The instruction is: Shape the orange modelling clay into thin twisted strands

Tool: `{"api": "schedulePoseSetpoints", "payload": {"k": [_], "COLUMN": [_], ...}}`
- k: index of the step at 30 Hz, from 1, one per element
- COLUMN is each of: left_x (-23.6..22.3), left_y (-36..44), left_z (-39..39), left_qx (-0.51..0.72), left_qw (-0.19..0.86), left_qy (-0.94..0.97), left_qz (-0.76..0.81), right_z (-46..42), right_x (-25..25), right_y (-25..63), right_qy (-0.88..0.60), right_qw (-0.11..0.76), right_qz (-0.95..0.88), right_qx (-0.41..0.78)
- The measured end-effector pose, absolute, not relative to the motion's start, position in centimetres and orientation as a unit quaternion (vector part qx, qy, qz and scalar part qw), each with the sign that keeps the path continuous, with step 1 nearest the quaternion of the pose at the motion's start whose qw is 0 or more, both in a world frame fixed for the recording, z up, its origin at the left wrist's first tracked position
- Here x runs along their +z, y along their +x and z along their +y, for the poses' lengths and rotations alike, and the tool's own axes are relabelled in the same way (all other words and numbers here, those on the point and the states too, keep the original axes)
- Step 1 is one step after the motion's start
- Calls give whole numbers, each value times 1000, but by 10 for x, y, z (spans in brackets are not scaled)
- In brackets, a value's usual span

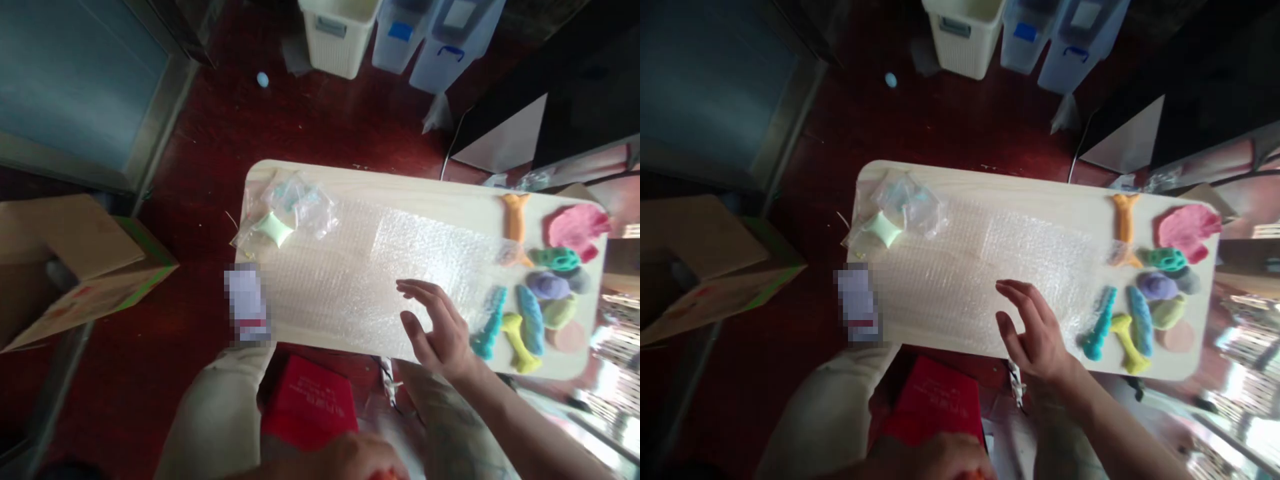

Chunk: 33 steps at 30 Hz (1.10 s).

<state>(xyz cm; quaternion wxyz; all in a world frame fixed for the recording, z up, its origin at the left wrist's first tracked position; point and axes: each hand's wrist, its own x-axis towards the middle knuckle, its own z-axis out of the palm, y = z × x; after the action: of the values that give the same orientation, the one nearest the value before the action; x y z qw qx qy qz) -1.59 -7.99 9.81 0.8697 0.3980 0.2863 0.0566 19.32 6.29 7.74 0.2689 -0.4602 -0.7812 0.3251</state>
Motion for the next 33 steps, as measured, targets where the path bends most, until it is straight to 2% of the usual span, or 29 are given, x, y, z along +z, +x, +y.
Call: {"api": "schedulePoseSetpoints", "payload": {"k": [4,9,12,17,23,28,33], "left_x": [44,28,17,5,24,47,77], "left_y": [11,-14,-27,-32,-31,-36,-26], "left_z": [-136,-100,-83,-103,-115,-105,-82], "left_qx": [-39,-29,-28,-17,128,280,382], "left_qw": [839,752,681,626,683,693,734], "left_qy": [456,514,567,622,551,440,348], "left_qz": [296,413,463,470,462,498,441], "right_z": [20,-10,-22,-48,-76,-79,-92], "right_x": [63,38,36,37,32,63,93], "right_y": [197,202,209,206,196,189,172], "right_qy": [-393,-352,-347,-401,-402,-463,-463], "right_qw": [302,368,324,312,296,244,314], "right_qz": [-798,-801,-820,-815,-836,-817,-774], "right_qx": [341,316,320,278,226,242,297]}}
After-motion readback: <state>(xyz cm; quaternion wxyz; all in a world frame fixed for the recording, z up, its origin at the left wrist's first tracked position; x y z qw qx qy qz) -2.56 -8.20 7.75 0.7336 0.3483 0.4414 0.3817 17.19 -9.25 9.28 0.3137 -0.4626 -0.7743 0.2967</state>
